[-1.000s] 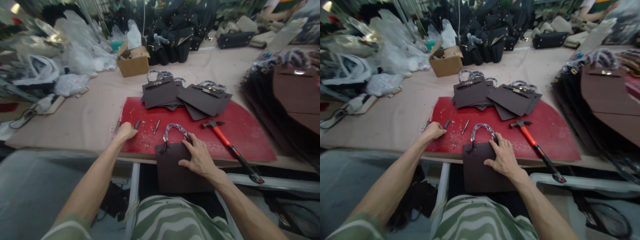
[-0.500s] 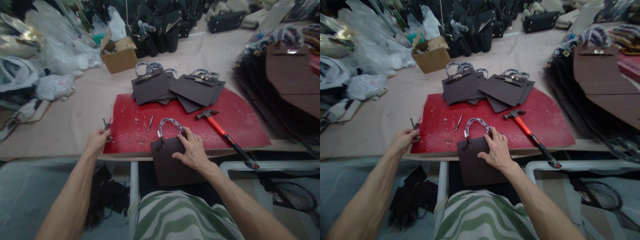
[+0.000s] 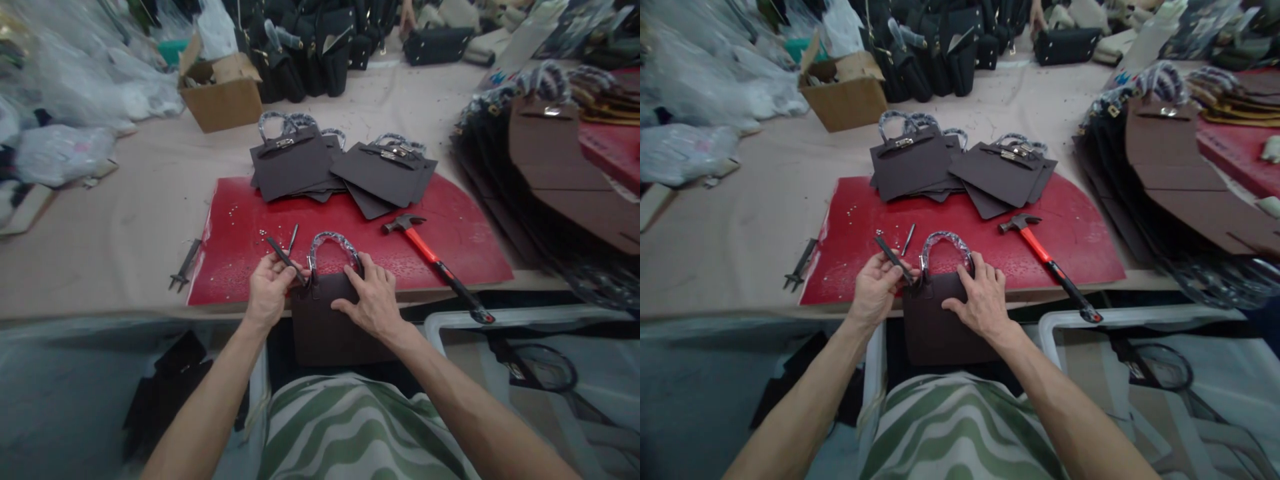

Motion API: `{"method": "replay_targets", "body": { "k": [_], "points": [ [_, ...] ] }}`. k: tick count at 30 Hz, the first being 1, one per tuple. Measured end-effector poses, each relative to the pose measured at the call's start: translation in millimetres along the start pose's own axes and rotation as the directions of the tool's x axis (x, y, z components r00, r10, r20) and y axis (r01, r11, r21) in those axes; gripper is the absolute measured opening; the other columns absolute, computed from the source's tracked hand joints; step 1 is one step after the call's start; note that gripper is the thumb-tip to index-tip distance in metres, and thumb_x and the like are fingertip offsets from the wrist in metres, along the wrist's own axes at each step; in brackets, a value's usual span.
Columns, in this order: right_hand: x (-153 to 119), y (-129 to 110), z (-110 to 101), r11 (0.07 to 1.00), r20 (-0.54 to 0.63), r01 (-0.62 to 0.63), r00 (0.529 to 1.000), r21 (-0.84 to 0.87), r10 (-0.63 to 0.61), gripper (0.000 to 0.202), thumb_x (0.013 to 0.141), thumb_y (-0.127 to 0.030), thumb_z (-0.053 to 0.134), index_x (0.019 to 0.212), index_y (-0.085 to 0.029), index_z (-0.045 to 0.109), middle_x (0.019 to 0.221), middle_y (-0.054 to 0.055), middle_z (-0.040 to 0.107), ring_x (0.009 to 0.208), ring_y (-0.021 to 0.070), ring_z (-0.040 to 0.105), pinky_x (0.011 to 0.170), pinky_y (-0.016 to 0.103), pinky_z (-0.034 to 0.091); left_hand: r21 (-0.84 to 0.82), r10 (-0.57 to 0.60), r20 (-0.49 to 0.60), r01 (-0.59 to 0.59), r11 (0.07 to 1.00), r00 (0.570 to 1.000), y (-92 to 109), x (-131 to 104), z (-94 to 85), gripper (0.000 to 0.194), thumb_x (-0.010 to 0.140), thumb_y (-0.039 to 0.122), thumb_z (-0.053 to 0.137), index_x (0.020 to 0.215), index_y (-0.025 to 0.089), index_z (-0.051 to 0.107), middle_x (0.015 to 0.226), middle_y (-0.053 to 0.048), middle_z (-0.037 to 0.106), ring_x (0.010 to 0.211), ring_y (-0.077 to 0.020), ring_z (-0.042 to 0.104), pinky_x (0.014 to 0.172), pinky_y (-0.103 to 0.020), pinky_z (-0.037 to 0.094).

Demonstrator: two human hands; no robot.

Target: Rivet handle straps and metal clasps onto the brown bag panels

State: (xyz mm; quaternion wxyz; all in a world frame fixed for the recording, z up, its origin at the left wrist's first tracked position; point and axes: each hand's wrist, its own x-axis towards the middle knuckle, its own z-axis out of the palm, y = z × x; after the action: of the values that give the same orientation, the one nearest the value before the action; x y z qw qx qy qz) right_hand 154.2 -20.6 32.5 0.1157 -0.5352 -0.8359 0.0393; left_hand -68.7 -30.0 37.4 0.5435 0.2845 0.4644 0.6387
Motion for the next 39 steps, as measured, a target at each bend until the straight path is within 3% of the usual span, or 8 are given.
{"method": "replay_targets", "body": {
  "k": [6,11,18,23,27,32,36,39],
  "points": [
    [14.1,9.0,3.3,0.998,0.001,0.057,0.998,0.027,-0.057,0.067,0.082,-0.062,0.069,0.133,-0.019,0.061,0.157,0.017,0.039,0.129,0.0363,0.044,0.103,0.050,0.033,0.218,0.137,0.141,-0.166,0.962,0.980,-26.1,2.1,34.5,0.031,0.078,0.025,0.074,0.104,0.016,0.060,0.086,-0.003,0.072,0.079,-0.0178,0.075,0.078,-0.030,0.062],
    [2.2,5.8,5.0,0.999,-0.020,0.045,0.999,0.012,-0.044,0.074,0.084,-0.062,0.065,0.141,-0.015,0.054,0.159,0.020,0.034,0.128,0.0361,0.045,0.106,0.050,0.030,0.369,0.246,0.132,-0.278,0.887,0.960,-38.1,4.7,33.1,0.024,0.086,0.023,0.063,0.108,0.017,0.058,0.091,-0.004,0.072,0.080,-0.0169,0.075,0.077,-0.028,0.062],
    [5.8,18.6,2.0,0.983,0.026,0.124,0.991,0.137,-0.129,0.084,0.072,-0.069,0.073,0.139,-0.021,0.058,0.159,0.020,0.031,0.135,0.0405,0.038,0.110,0.055,0.028,0.513,0.349,0.305,-0.462,0.724,0.886,-43.3,13.3,33.6,0.021,0.087,0.020,0.062,0.108,0.019,0.060,0.092,-0.003,0.073,0.084,-0.0167,0.073,0.081,-0.029,0.060],
    [8.4,17.8,3.1,0.989,-0.019,0.061,0.998,0.133,-0.059,0.068,0.077,-0.058,0.075,0.134,-0.023,0.062,0.158,0.019,0.033,0.133,0.0377,0.042,0.110,0.054,0.030,0.474,0.282,0.229,-0.360,0.803,0.932,-35.9,16.4,43.1,0.019,0.083,0.022,0.066,0.101,0.018,0.061,0.089,-0.004,0.072,0.080,-0.0165,0.073,0.076,-0.027,0.060],
    [5.4,16.7,6.3,0.988,-0.022,0.095,0.995,0.119,-0.093,0.069,0.077,-0.058,0.075,0.135,-0.022,0.062,0.159,0.019,0.032,0.136,0.0383,0.040,0.112,0.055,0.028,0.400,0.282,0.117,-0.305,0.864,0.952,-26.8,3.7,46.4,0.020,0.083,0.024,0.068,0.100,0.016,0.060,0.088,-0.005,0.074,0.080,-0.0168,0.073,0.078,-0.029,0.060],
    [3.9,18.6,9.4,0.988,-0.042,0.116,0.993,0.106,-0.113,0.070,0.078,-0.060,0.074,0.135,-0.021,0.061,0.159,0.020,0.032,0.138,0.0382,0.039,0.113,0.055,0.027,0.474,0.247,0.059,-0.245,0.846,0.967,-21.8,-15.6,43.4,0.018,0.083,0.024,0.071,0.097,0.016,0.063,0.092,-0.007,0.076,0.085,-0.0184,0.074,0.080,-0.029,0.061],
    [4.5,17.4,9.0,0.989,-0.038,0.109,0.994,0.102,-0.105,0.071,0.076,-0.059,0.076,0.133,-0.020,0.062,0.160,0.020,0.031,0.137,0.0389,0.040,0.114,0.055,0.026,0.547,0.213,0.090,-0.227,0.806,0.973,-29.2,-26.7,37.3,0.017,0.086,0.026,0.069,0.100,0.017,0.065,0.096,-0.006,0.076,0.084,-0.0179,0.074,0.079,-0.029,0.062],
    [5.1,16.6,8.4,0.989,-0.033,0.100,0.995,0.108,-0.097,0.072,0.074,-0.060,0.077,0.132,-0.020,0.062,0.159,0.020,0.032,0.136,0.0392,0.041,0.114,0.055,0.027,0.510,0.203,0.075,-0.212,0.833,0.976,-36.6,-30.0,34.5,0.019,0.088,0.027,0.068,0.102,0.016,0.064,0.100,-0.007,0.076,0.085,-0.0181,0.074,0.076,-0.029,0.064]
  ]
}}
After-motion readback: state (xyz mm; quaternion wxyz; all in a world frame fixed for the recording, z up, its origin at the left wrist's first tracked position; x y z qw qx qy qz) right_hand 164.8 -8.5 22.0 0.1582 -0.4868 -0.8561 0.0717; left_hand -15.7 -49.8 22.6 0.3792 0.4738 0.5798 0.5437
